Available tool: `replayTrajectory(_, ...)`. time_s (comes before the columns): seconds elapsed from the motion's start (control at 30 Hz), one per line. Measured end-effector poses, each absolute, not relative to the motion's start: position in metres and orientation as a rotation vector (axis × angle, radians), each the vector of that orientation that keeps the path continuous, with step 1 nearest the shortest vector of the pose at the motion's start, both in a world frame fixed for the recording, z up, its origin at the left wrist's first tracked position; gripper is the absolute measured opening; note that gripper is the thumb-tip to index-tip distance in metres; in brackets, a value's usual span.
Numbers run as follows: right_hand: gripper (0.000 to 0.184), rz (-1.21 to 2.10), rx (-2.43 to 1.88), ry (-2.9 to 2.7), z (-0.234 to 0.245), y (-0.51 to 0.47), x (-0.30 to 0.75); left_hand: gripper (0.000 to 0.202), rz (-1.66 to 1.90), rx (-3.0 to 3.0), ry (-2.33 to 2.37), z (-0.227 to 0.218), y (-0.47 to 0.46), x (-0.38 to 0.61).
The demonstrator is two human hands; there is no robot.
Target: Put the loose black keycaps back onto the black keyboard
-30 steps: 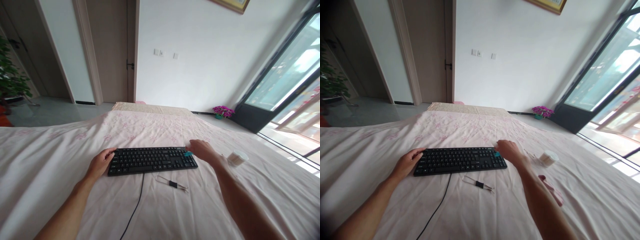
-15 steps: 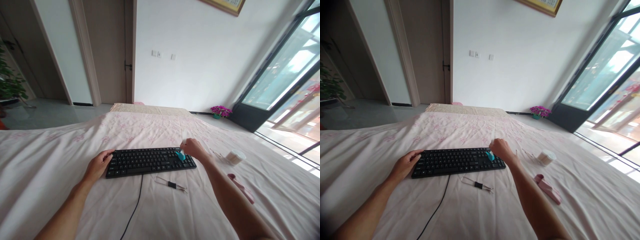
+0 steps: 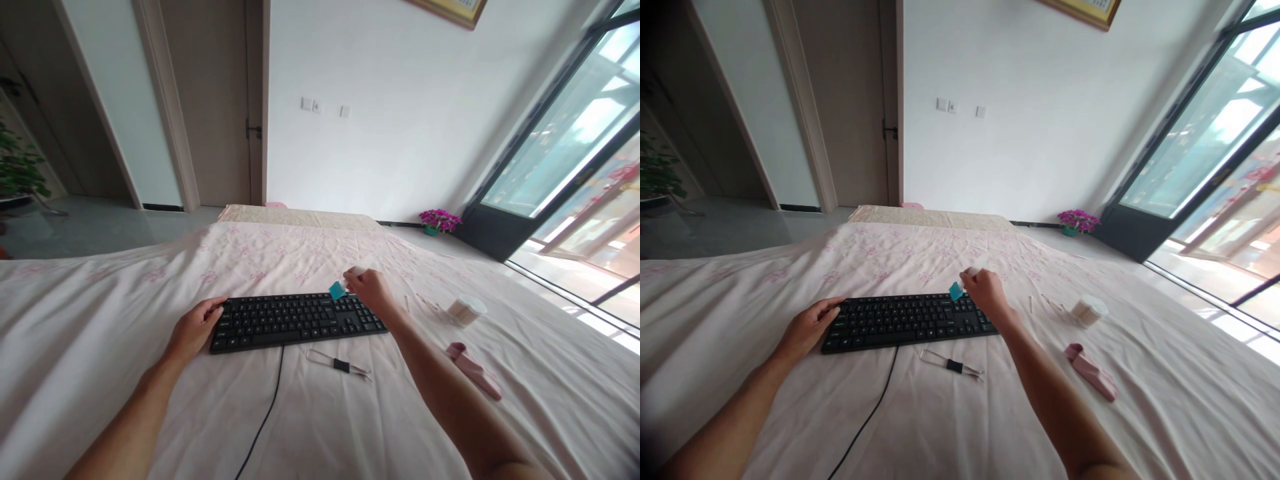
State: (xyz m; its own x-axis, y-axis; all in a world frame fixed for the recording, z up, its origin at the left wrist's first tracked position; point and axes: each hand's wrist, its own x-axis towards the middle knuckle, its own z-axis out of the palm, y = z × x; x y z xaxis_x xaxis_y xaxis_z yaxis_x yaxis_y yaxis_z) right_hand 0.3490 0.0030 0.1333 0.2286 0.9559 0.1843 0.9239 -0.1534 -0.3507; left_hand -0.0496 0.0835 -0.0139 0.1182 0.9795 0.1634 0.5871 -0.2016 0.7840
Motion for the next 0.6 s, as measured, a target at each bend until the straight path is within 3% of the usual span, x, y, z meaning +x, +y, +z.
replayTrajectory(0.33, 0.034, 0.459, -2.139, -1.951, 0.143, -0.017, 0.359, 0.047, 0.927, 1.874, 1.547, -0.008, 0.080, -0.049)
replayTrajectory(0.5, 0.051, -0.043, -2.299, -1.705, 0.148, -0.005, 0.384, 0.046, 0.924, 1.873, 1.539, -0.011, 0.082, -0.049)
replayTrajectory(0.6, 0.054, -0.141, -2.433, -1.724, 0.143, -0.006, 0.391, 0.047, 0.916, 1.861, 1.540, -0.012, 0.082, -0.049)
